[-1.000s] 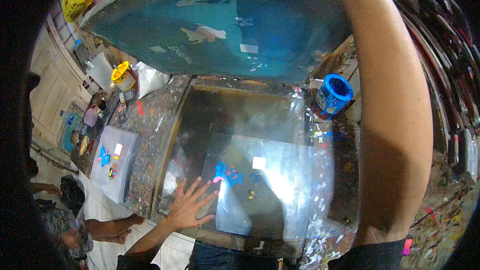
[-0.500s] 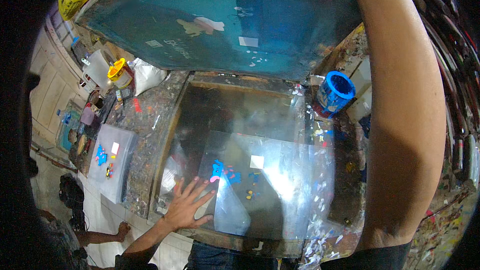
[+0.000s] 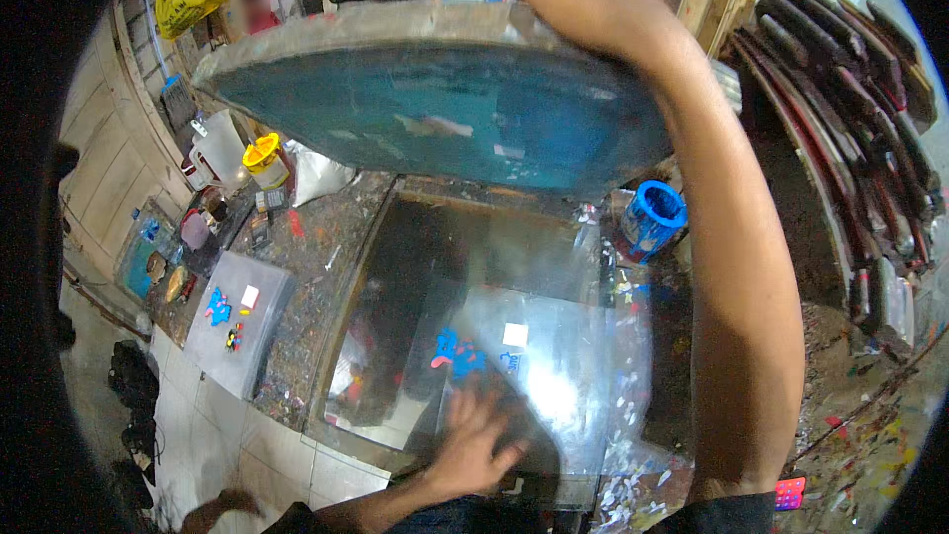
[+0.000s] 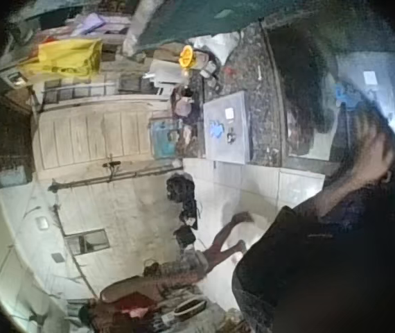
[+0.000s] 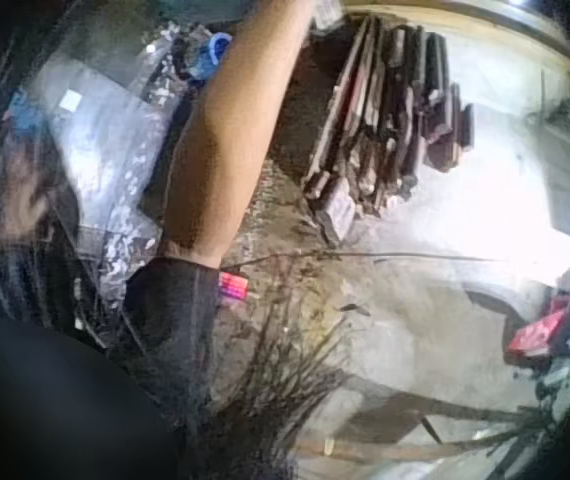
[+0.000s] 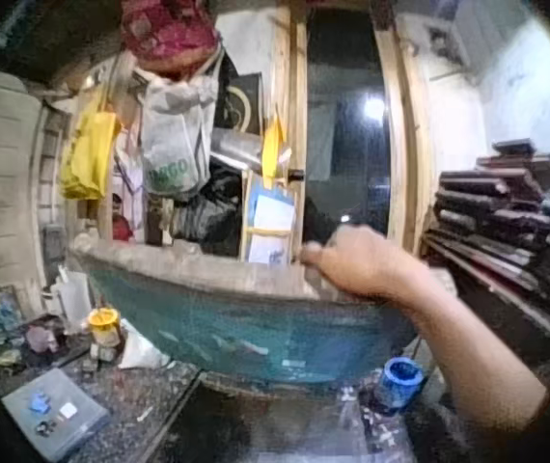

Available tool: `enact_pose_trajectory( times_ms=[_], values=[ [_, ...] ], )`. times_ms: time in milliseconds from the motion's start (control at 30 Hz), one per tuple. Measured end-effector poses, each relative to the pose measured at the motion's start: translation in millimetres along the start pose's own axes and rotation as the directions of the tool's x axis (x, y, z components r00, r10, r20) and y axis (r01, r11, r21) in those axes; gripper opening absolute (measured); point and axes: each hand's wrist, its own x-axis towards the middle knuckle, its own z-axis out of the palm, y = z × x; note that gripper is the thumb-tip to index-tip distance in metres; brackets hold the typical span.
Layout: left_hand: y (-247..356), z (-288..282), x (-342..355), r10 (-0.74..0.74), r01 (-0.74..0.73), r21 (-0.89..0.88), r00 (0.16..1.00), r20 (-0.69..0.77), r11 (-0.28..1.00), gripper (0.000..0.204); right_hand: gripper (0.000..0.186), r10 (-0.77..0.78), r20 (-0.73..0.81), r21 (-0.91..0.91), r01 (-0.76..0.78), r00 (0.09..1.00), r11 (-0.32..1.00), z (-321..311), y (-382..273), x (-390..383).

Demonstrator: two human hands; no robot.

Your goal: The person repeatedly wipes a screen printing frame with a blue squeegee, then opens the frame to place small colorful plastic pieces onto the mesh. The person closes the frame and repeats the wiping and opening cycle multiple times.

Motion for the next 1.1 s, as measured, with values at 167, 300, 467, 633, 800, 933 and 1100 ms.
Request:
enact_pose_trajectory(
  times_ms=[167,300,467,633,800,933,1100],
  values=[
    [-46.5,-17.5,-45.1,-0.288,0.316,0.266,0.947,-0.140,0.911,0.084,0.073,0.146,0.079,0.102,-0.153,0.986,0.983,-6.9,-14.2,-15.4],
    [-10.2,26.8,-49.9,-0.066,0.075,0.146,0.996,-0.067,0.986,0.100,0.072,0.263,0.102,0.116,-0.274,0.959,0.955,-17.5,-28.8,-21.9],
    [30.4,16.8,25.6,0.213,0.038,-0.610,0.918,0.334,0.791,0.075,0.067,0.197,0.044,0.079,-0.200,0.979,0.977,-16.3,-43.2,-72.7],
    [-2.3,-147.7,20.1,0.304,0.180,0.529,0.650,-0.696,0.829,0.076,0.052,0.087,-0.036,0.128,-0.082,0.996,0.988,5.5,-92.4,-195.0],
    [-38.5,-153.0,-52.0,0.033,0.024,0.630,0.996,-0.078,0.776,0.057,0.036,-0.074,0.302,0.344,-0.037,0.950,0.938,91.4,-110.1,-326.4],
    [-81.5,-90.3,-77.1,0.068,-0.014,0.483,0.993,-0.093,0.875,0.042,0.029,-0.128,0.639,0.385,-0.172,0.758,0.907,146.9,-95.5,-375.8],
    [-112.0,-63.1,-82.2,0.021,0.035,0.409,0.991,-0.130,0.912,0.046,0.023,-0.168,0.438,0.238,0.066,0.883,0.969,180.7,-96.2,-388.3]
  ],
)
